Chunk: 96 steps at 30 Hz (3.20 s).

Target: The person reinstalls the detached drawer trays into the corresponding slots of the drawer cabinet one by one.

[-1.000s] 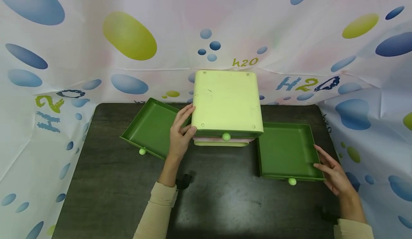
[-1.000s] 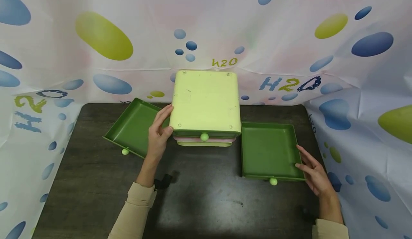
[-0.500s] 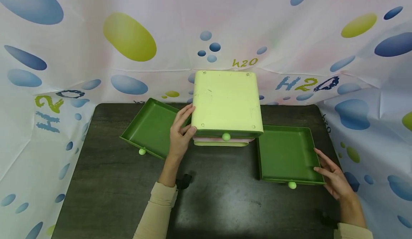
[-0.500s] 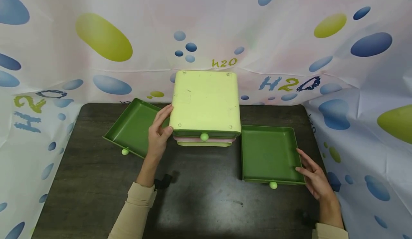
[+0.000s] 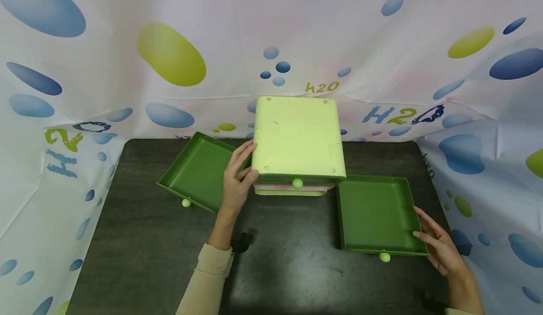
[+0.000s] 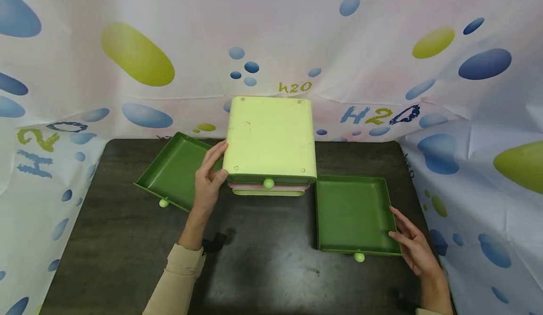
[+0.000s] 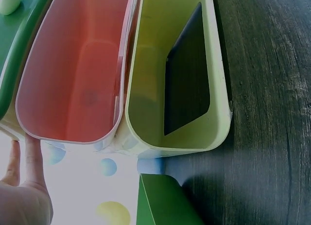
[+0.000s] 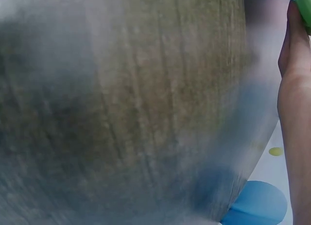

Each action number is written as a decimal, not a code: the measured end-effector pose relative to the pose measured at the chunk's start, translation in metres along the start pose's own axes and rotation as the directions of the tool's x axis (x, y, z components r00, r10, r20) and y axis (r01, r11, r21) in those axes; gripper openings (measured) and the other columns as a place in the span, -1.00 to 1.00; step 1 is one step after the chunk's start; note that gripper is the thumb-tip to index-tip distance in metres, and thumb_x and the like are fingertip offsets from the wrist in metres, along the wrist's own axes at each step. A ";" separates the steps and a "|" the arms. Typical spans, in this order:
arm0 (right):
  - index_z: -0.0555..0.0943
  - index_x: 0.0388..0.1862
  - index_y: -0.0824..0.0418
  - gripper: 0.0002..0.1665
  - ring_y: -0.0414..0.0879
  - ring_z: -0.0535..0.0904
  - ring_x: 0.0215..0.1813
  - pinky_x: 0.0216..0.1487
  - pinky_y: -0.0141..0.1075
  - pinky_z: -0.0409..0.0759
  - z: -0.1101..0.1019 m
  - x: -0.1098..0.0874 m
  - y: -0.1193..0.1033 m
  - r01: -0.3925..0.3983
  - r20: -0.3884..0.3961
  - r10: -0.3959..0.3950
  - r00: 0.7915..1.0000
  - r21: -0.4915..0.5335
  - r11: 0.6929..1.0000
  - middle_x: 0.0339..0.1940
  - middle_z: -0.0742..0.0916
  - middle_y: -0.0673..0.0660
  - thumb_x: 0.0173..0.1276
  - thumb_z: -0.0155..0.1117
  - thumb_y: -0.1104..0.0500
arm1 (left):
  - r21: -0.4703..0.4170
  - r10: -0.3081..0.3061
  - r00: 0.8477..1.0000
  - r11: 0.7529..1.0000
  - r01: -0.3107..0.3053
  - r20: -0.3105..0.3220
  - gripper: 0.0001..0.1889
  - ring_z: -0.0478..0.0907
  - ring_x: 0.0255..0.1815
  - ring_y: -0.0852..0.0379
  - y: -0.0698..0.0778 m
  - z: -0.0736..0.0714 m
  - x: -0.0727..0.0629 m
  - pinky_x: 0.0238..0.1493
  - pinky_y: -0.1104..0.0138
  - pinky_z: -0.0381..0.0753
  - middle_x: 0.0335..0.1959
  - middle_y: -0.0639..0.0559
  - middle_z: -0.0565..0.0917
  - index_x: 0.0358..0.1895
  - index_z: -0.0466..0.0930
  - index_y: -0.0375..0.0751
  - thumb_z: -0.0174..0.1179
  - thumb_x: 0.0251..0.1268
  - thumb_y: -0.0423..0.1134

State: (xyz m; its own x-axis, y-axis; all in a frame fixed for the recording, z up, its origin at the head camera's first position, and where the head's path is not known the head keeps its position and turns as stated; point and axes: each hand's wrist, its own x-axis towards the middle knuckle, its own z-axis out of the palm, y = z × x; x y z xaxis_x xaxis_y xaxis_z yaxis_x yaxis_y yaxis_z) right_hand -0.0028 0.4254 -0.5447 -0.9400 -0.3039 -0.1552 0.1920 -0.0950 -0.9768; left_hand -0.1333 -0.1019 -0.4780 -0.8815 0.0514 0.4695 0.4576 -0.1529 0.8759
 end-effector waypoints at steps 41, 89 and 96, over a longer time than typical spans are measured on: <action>-0.19 0.67 0.10 -0.17 -0.56 0.12 0.44 -0.64 -0.40 0.24 0.024 -0.025 0.015 -0.037 -0.017 0.039 0.999 0.121 0.992 0.56 -0.48 0.03 0.56 -0.24 0.52 | 0.020 0.002 1.000 1.000 -0.002 -0.003 -0.22 0.33 0.41 -0.10 -0.001 0.000 -0.002 -0.08 0.38 0.61 0.46 -0.28 0.25 0.42 0.35 -0.37 0.18 0.38 0.18; -0.10 0.66 0.08 -0.17 -0.03 -0.12 -0.80 -0.81 -0.14 -0.09 0.059 -0.029 0.018 -0.017 0.053 0.010 0.999 0.143 0.990 0.53 0.13 -0.25 0.53 -0.23 0.55 | 0.002 -0.010 1.000 1.000 0.010 -0.010 -0.22 0.34 0.39 -0.19 0.001 0.001 -0.002 -0.09 0.40 0.57 0.47 -0.24 0.23 0.45 0.33 -0.36 0.19 0.39 0.16; -0.01 0.63 0.14 -0.19 -0.03 -0.15 -0.78 -0.73 -0.13 -0.07 0.077 -0.027 0.017 -0.014 -0.015 0.016 1.000 0.093 0.996 0.63 -0.08 -0.06 0.50 -0.13 0.56 | -0.004 -0.016 1.000 1.000 0.016 -0.016 -0.20 0.35 0.37 -0.21 0.001 0.001 -0.003 -0.14 0.41 0.57 0.47 -0.25 0.24 0.44 0.33 -0.37 0.19 0.37 0.19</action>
State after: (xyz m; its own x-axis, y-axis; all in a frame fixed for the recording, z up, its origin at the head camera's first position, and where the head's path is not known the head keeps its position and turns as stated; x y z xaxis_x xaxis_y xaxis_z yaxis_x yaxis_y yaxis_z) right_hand 0.0474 0.3593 -0.5463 -0.9410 -0.2911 -0.1727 0.2307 -0.1784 -0.9565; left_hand -0.1297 -0.1013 -0.4786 -0.8905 0.0380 0.4533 0.4427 -0.1564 0.8829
